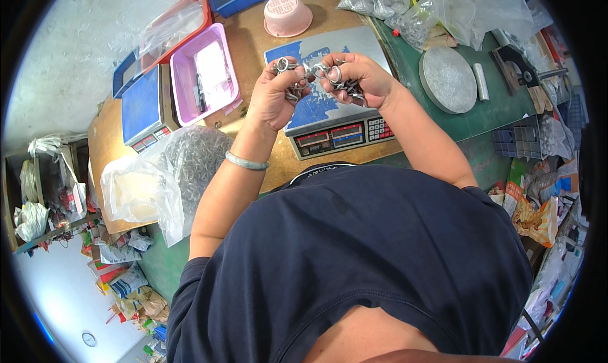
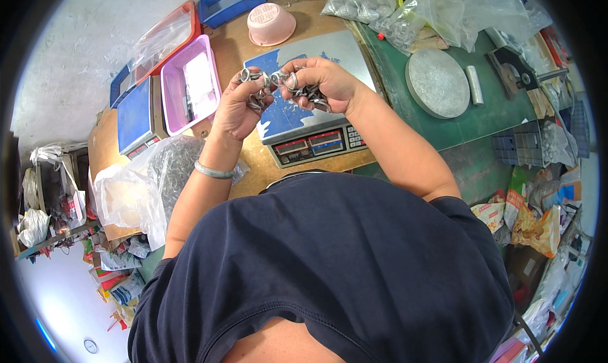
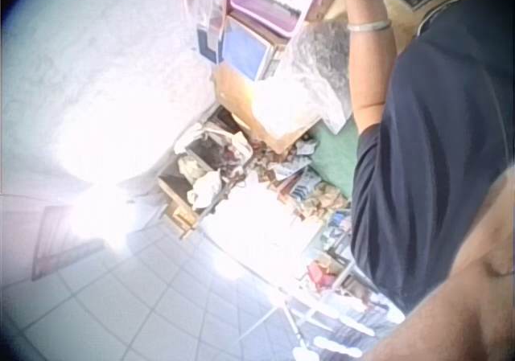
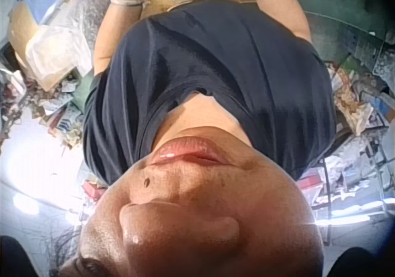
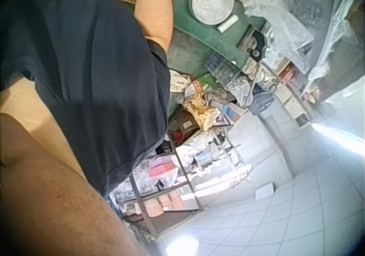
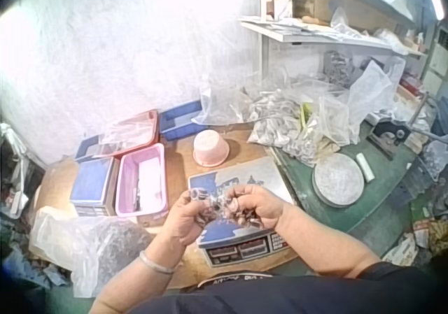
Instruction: The person removes metal components from a large plastic bag, places them on a digital scale to determine their weight, and writes on a small piece of paper.
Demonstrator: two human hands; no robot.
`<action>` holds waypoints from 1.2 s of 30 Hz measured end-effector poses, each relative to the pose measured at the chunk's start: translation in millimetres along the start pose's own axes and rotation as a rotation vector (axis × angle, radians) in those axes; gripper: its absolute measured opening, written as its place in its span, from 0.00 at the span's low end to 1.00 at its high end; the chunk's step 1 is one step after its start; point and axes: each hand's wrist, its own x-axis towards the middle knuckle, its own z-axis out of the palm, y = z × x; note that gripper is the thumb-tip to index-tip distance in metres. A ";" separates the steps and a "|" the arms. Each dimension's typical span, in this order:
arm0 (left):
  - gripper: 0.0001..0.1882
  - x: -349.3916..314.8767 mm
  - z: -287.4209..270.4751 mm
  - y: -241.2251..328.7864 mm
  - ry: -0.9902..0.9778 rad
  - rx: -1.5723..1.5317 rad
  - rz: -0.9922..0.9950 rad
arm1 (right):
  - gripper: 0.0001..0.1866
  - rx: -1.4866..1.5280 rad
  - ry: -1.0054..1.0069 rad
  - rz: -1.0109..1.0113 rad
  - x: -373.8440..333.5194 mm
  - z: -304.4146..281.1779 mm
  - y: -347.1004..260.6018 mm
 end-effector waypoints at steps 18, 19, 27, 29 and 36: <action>0.14 -10.9 -39.7 -5.2 -0.124 -0.452 -0.115 | 0.06 0.149 0.075 -0.324 -33.6 -43.0 4.5; 0.15 -14.1 -43.8 -5.7 -0.142 -0.488 -0.136 | 0.06 0.153 0.064 -0.377 -40.3 -52.3 4.1; 0.14 -36.1 -54.7 -25.6 -0.220 -0.529 -0.252 | 0.17 0.096 0.094 -0.486 -113.7 -88.3 22.5; 0.14 -39.1 -60.3 -32.4 -0.242 -0.532 -0.281 | 0.16 0.097 0.163 -0.422 -129.5 -95.3 40.7; 0.10 -52.2 -64.0 -43.2 -0.145 -0.414 -0.343 | 0.14 -0.168 0.551 0.007 -167.0 -89.9 109.6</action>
